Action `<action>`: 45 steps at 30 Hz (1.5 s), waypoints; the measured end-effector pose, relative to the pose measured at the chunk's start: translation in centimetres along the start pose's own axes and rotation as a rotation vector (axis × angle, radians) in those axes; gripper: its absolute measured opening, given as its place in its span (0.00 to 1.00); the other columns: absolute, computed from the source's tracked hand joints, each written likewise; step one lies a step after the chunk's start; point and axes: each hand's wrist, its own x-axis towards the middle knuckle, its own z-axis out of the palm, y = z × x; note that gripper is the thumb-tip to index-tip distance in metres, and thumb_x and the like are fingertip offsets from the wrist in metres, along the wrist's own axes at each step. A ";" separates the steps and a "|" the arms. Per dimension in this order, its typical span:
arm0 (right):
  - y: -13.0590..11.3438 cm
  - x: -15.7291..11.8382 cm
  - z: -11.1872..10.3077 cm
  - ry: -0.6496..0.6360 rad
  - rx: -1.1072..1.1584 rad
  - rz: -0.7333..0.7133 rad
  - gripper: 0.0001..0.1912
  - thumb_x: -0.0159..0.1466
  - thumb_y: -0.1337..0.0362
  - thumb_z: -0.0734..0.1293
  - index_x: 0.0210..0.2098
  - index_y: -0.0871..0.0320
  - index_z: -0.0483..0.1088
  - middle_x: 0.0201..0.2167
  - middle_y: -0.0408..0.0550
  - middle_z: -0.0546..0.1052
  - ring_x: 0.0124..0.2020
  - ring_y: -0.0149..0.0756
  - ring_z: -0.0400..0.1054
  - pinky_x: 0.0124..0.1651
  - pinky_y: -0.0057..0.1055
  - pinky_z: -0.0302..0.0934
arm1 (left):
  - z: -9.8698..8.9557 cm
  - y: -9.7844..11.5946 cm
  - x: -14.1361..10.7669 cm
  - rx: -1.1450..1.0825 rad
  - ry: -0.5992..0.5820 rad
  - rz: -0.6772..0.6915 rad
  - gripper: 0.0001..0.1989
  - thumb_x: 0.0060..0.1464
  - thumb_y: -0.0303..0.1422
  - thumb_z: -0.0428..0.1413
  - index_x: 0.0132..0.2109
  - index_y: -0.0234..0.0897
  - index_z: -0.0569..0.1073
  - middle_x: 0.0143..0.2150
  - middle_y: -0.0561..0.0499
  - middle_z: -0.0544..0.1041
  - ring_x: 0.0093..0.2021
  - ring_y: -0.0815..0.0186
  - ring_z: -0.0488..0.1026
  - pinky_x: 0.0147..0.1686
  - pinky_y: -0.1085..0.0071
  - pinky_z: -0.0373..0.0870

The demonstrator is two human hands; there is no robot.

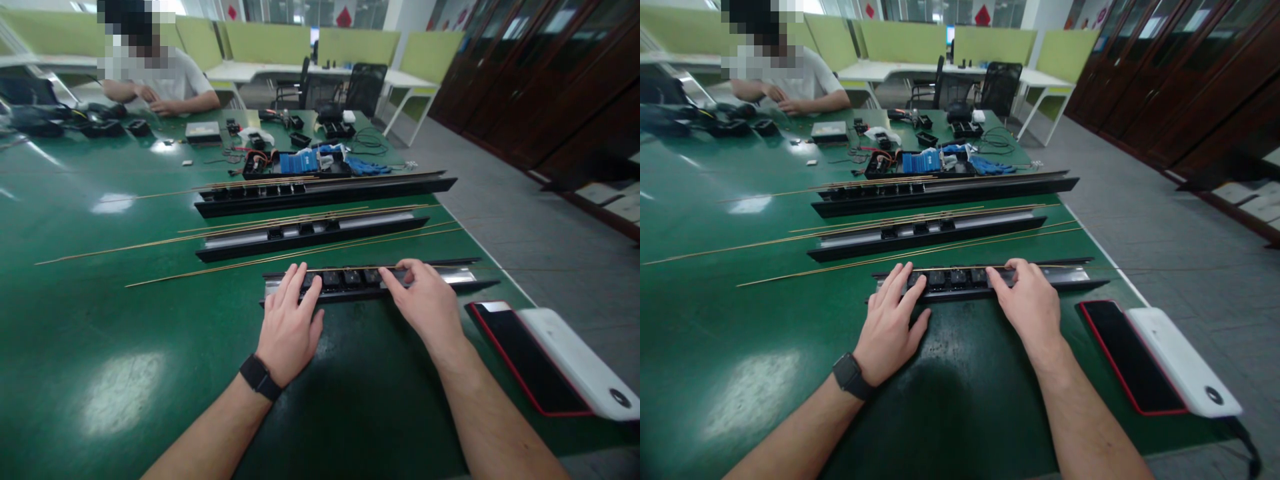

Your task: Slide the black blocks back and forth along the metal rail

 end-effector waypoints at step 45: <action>0.0 -0.1 0.3 0.009 0.026 -0.012 0.23 0.68 0.41 0.66 0.47 0.54 0.76 0.39 0.49 0.78 0.39 0.44 0.71 0.39 0.37 0.59 | 0.1 0.0 0.0 0.010 0.007 0.012 0.27 0.64 0.30 0.56 0.69 0.37 0.67 0.76 0.36 0.60 0.77 0.46 0.56 0.60 0.47 0.73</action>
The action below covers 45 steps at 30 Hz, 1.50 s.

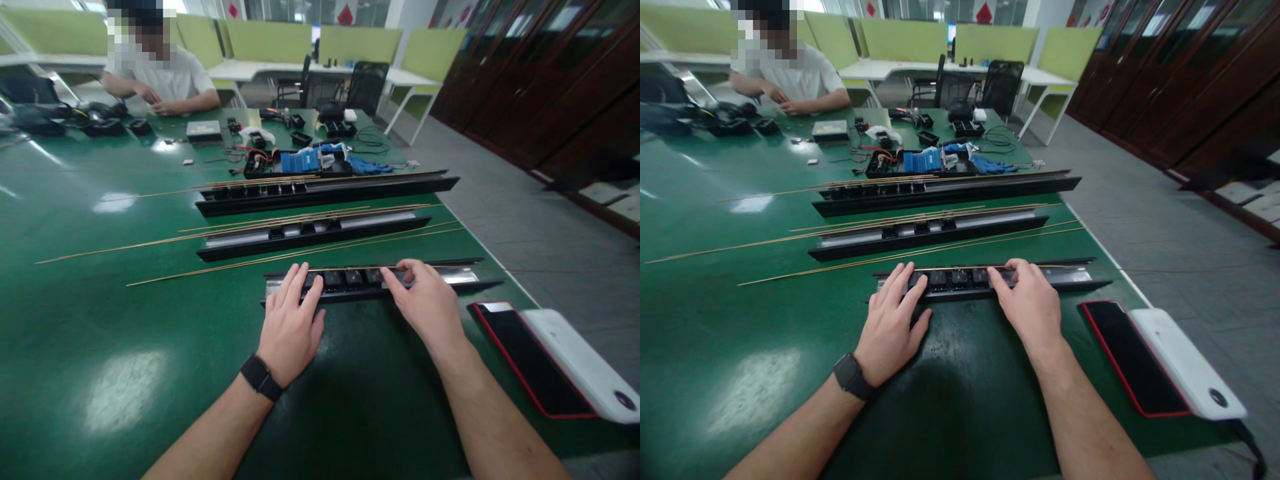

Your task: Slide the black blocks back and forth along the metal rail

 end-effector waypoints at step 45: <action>-0.1 0.0 -0.1 -0.005 0.097 0.064 0.26 0.66 0.42 0.67 0.52 0.55 0.76 0.43 0.51 0.80 0.43 0.47 0.74 0.47 0.40 0.64 | 0.2 -0.2 0.0 0.000 -0.007 -0.001 0.27 0.65 0.30 0.55 0.70 0.38 0.66 0.77 0.36 0.60 0.77 0.47 0.55 0.60 0.45 0.71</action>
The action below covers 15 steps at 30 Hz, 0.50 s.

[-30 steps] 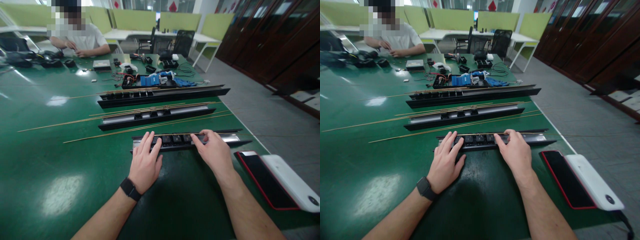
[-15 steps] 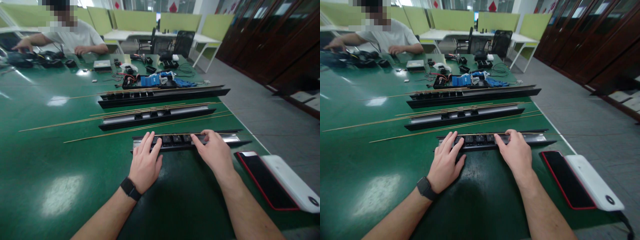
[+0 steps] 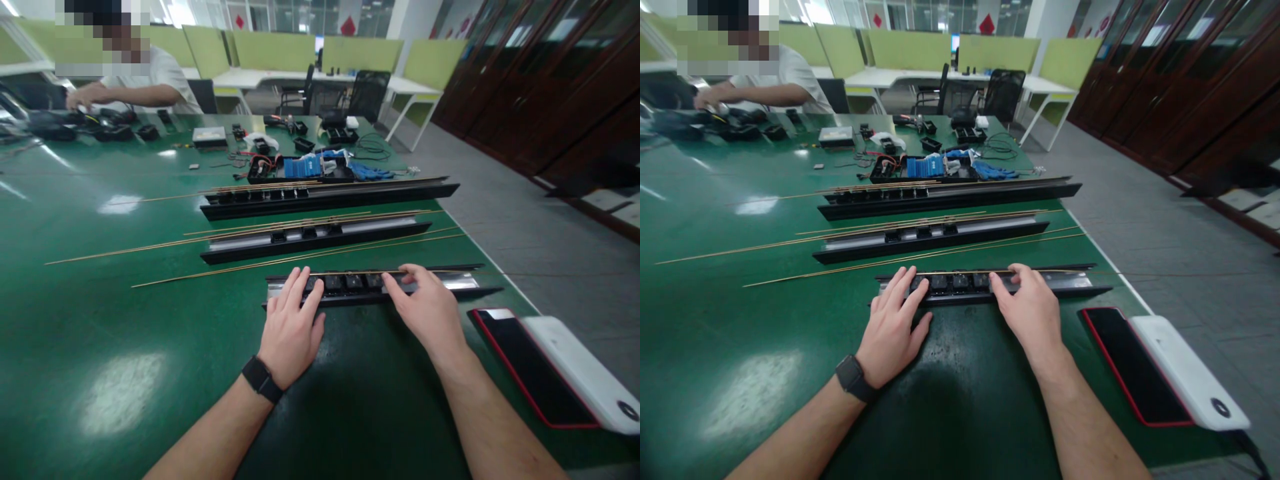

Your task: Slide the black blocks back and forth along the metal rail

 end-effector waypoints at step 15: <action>-0.6 -0.8 0.3 -0.029 0.066 -0.138 0.22 0.71 0.54 0.62 0.58 0.56 0.76 0.50 0.52 0.81 0.46 0.46 0.77 0.50 0.40 0.68 | -0.1 -0.1 0.0 0.007 0.002 0.002 0.26 0.66 0.31 0.54 0.70 0.38 0.66 0.77 0.36 0.59 0.77 0.47 0.54 0.59 0.45 0.72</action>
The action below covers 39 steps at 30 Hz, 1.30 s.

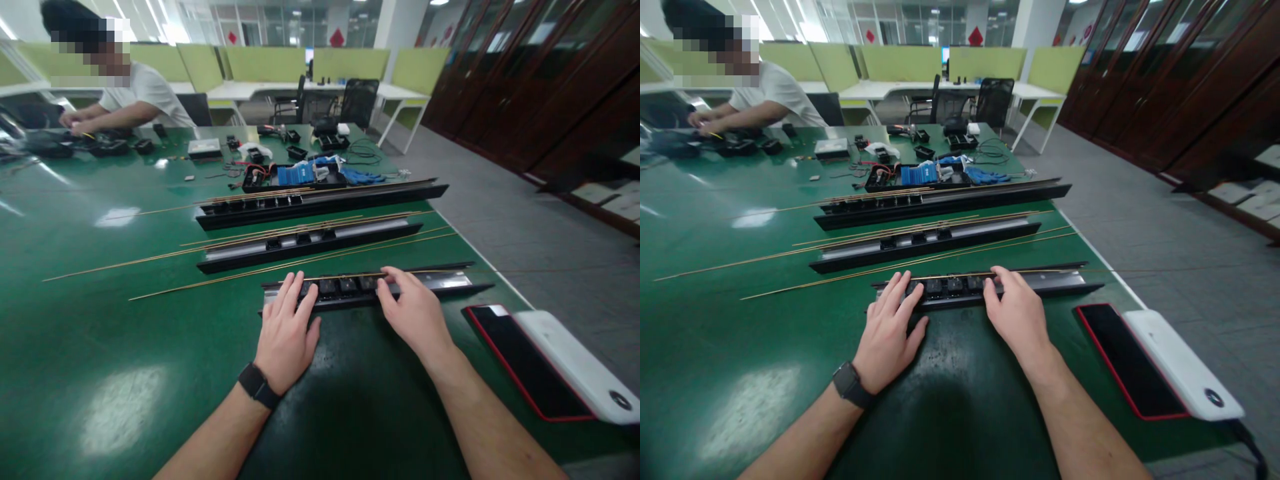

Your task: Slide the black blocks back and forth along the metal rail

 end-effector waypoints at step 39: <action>-0.3 0.2 0.1 -0.006 0.124 0.035 0.23 0.66 0.54 0.62 0.55 0.56 0.77 0.45 0.51 0.84 0.31 0.41 0.74 0.39 0.39 0.67 | 0.5 0.1 0.0 0.002 0.014 -0.004 0.28 0.64 0.29 0.56 0.69 0.38 0.66 0.77 0.37 0.59 0.77 0.47 0.54 0.61 0.43 0.72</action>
